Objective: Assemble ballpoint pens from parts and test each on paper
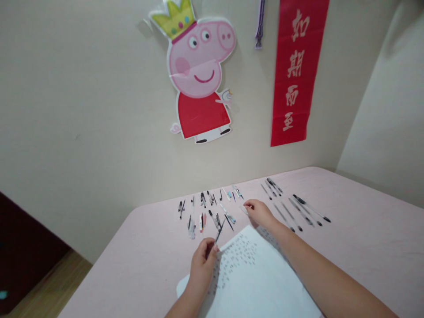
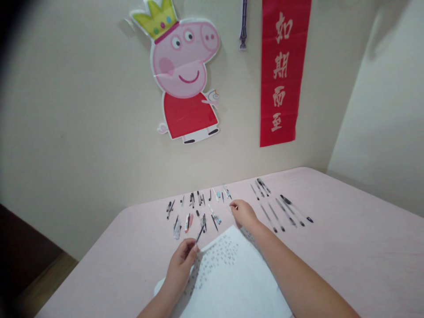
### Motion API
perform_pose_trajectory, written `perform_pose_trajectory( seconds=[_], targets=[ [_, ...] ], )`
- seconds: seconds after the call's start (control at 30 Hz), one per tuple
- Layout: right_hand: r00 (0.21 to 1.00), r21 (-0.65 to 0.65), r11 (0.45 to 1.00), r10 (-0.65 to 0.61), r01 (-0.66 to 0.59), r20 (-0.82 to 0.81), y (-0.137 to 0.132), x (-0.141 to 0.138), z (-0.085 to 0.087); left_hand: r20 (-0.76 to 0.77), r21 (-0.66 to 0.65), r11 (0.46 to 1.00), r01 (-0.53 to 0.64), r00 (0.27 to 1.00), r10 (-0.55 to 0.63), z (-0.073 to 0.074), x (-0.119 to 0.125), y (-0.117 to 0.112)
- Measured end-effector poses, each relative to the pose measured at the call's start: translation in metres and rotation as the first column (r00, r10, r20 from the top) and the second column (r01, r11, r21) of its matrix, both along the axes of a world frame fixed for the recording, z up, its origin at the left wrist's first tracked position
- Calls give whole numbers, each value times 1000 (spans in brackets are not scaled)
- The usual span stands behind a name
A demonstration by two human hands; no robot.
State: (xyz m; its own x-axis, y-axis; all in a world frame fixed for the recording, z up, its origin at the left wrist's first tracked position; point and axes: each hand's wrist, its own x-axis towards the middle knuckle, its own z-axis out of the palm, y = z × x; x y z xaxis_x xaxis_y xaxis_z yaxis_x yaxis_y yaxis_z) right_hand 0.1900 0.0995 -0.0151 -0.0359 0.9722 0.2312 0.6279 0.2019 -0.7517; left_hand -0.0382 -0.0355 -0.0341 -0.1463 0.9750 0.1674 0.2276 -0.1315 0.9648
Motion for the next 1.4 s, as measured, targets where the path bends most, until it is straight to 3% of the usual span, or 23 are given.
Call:
perform_pose_trajectory(
  seconds=[0.2, 0.37, 0.63, 0.7, 0.77, 0.87, 0.97, 1.1, 1.23, 1.4],
  targets=[
    [974, 4, 1000, -21, 21, 226, -8, 3, -5, 14, -2, 1000, 4, 1000, -4, 2, 0, -1],
    [897, 43, 999, -30, 13, 441, -13, 0, -3, 23, -8, 1000, -20, 1000, 20, 5, 2, -2],
    [843, 79, 996, -69, 32, 534, -13, 2, -4, 3, -8, 1000, -9, 1000, 9, 5, 3, -2],
    [897, 69, 996, -82, 57, 435, -10, 2, -4, 15, -8, 1000, -10, 1000, 10, 6, 3, -2],
    [979, 26, 998, -68, 64, 192, -6, 2, -3, 27, -14, 1000, -18, 999, 18, 8, 4, -2],
    [985, -28, 1000, -9, 5, -170, -1, -2, 2, 25, -24, 999, -24, 999, 25, 10, 4, -3],
    [906, -49, 991, 97, -128, -413, -2, -7, 13, 10, -19, 1000, -17, 1000, 17, 10, 4, -3],
    [703, -44, 951, 194, -305, -684, -14, -14, 32, 20, -16, 1000, -19, 1000, 19, 8, 3, -2],
    [610, -36, 923, 223, -382, -760, -26, -23, 47, 22, -22, 1000, -17, 1000, 17, 7, 3, -3],
    [566, -30, 906, 239, -423, -789, -35, -29, 57, -10, -6, 1000, -8, 1000, 8, 6, 2, -2]
  ],
)
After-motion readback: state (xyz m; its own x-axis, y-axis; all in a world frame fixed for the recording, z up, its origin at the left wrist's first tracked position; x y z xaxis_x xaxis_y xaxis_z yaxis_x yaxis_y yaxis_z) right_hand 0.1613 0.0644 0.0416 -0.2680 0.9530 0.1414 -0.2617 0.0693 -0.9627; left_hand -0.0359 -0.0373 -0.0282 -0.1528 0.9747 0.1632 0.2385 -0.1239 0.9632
